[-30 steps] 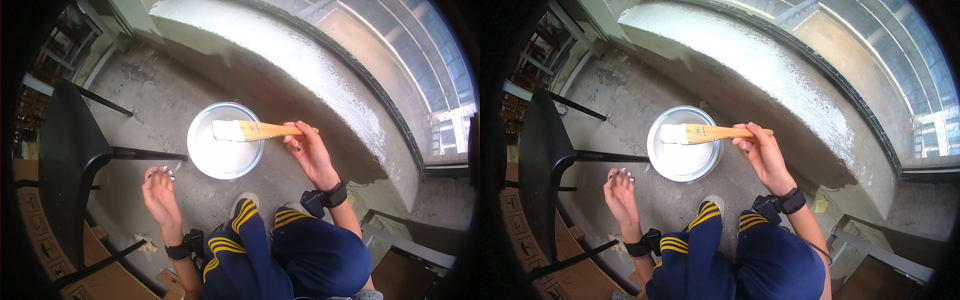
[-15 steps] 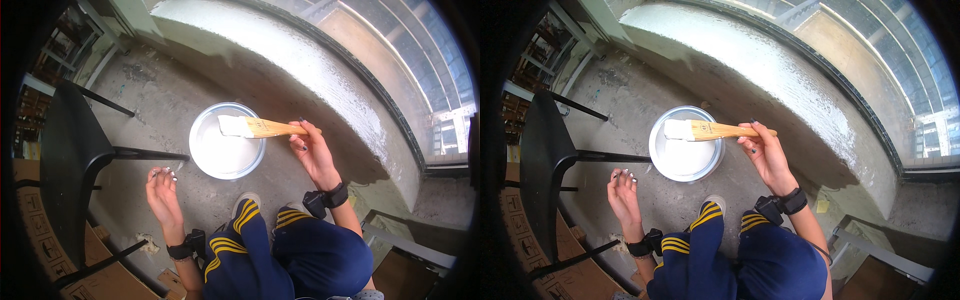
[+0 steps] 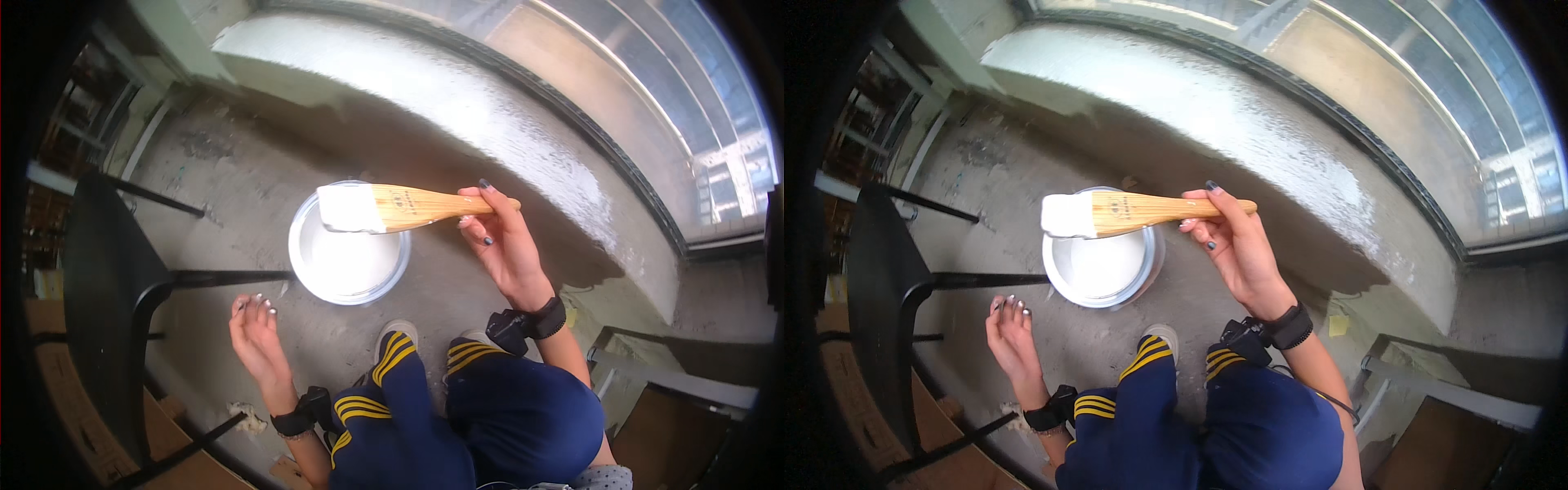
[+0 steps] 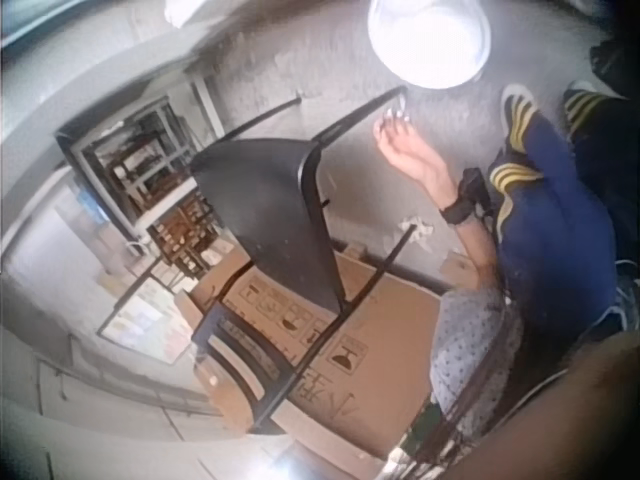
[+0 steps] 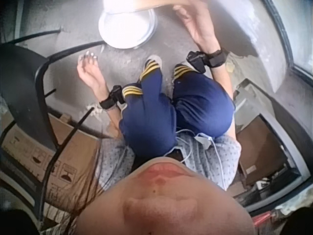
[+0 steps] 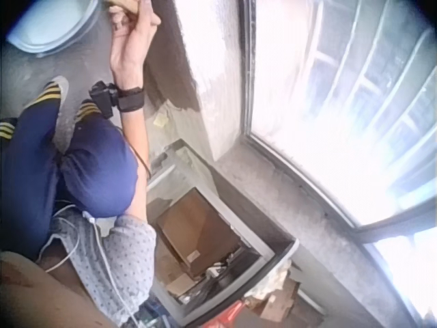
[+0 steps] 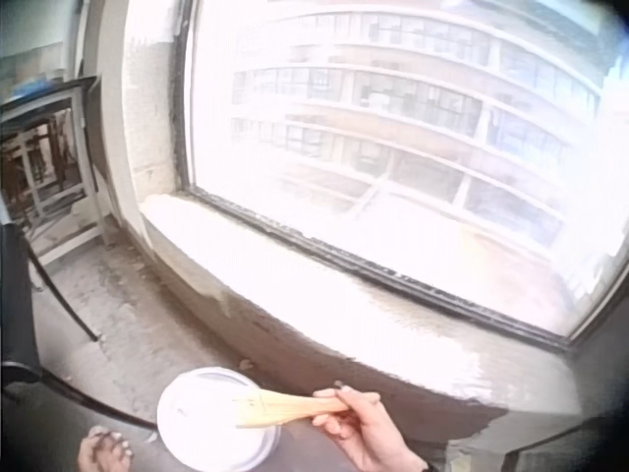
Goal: Apply white paint to the indoor ledge or frame of a window using a brush.
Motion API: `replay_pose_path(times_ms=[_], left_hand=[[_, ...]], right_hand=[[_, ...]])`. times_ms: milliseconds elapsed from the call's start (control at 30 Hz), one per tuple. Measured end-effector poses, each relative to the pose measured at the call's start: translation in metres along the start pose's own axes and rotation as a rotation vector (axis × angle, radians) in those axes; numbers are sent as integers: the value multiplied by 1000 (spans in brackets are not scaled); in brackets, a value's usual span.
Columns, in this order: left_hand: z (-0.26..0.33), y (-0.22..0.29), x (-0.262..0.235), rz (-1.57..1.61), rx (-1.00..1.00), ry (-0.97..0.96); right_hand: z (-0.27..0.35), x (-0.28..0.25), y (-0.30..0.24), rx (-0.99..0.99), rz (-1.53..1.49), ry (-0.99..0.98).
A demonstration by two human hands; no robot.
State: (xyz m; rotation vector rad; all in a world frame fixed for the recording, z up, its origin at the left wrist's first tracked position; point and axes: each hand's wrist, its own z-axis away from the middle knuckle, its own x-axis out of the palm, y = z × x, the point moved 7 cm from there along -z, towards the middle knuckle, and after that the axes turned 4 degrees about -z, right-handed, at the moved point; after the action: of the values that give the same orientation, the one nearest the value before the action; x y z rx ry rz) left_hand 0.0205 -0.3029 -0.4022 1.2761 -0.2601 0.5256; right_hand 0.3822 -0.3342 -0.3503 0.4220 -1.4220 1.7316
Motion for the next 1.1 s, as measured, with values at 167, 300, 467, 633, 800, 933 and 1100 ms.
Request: replay_pose_path(times_ms=[167,300,467,633,800,933,1100], left_hand=[[-10,2,-15,16,15,-9],[-19,5,-17,-10,14,-61],[-24,-8,0,-51,-18,-67],[-39,-3,-3,-101,5,-7],[-90,-23,-36,-53,7,-181],[-93,-12,-37,-119,42,-118],[-68,-25,-11,-47,-42,-86]], right_hand=[[19,4,-37,-144,-81,-46],[60,-33,-93,-340,-122,120],[163,-128,-182,-762,-45,344],[266,-165,-242,-908,585,865],[291,-123,-290,-861,1211,1005],[219,-80,-277,-718,1777,859],[144,-37,-234,-814,2093,614]])
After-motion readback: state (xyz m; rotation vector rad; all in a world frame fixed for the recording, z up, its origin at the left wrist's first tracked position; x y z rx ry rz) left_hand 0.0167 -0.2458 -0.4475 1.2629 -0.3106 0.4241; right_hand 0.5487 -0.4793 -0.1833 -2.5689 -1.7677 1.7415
